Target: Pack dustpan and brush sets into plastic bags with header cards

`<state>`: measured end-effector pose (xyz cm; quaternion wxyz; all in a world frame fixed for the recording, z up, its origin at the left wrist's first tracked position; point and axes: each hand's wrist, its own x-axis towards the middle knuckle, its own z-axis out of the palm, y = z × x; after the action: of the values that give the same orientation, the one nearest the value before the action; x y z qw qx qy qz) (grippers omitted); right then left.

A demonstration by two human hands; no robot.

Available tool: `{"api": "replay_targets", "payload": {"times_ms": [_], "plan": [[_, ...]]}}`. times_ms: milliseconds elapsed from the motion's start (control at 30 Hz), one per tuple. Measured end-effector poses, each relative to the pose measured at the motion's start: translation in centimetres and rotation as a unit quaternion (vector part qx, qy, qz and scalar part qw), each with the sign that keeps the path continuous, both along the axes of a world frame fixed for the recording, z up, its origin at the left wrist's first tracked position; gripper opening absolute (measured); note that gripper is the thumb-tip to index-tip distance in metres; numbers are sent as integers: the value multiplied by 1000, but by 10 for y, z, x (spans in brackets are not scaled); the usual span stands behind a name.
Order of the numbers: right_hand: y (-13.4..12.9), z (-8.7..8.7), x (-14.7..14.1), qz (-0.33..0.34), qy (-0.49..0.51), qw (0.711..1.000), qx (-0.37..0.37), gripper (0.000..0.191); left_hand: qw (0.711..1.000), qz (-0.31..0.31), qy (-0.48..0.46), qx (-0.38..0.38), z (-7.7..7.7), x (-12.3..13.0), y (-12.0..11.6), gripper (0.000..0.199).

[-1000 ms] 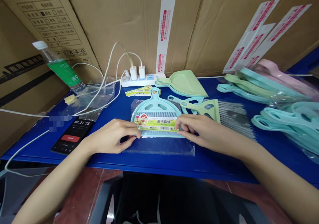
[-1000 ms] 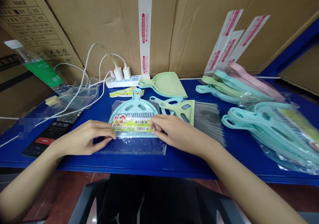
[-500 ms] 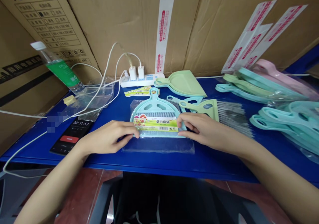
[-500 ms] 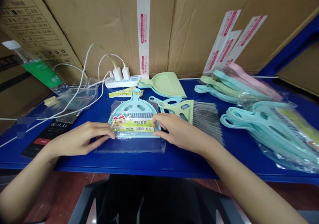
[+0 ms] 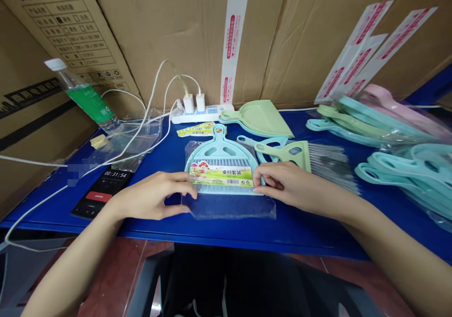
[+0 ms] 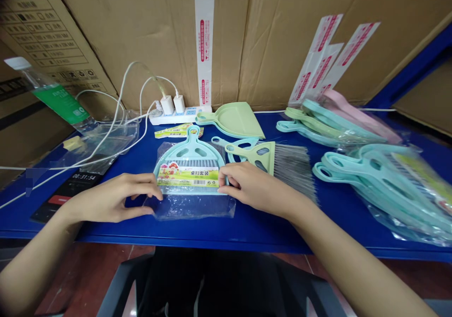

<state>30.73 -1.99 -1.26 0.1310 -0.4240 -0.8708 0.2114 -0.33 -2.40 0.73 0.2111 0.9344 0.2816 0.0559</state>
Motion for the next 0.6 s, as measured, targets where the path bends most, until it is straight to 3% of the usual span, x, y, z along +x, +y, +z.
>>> {"api": "replay_targets", "payload": {"times_ms": [133,267,433,600], "plan": [[1,-2,1,1,1,1000,0,17,998,-4,-44,50,-1,3,3,17],[-1,1,1,2,3,1000,-6,20,993,43,-45,102,-1,5,3,25],[-8,14,-2,-16,-15,999,-42,35,992,76,-21,102,-3,7,4,26],[-8,13,-5,-23,-44,999,-11,26,990,99,-21,102,-7,11,3,22]]}}
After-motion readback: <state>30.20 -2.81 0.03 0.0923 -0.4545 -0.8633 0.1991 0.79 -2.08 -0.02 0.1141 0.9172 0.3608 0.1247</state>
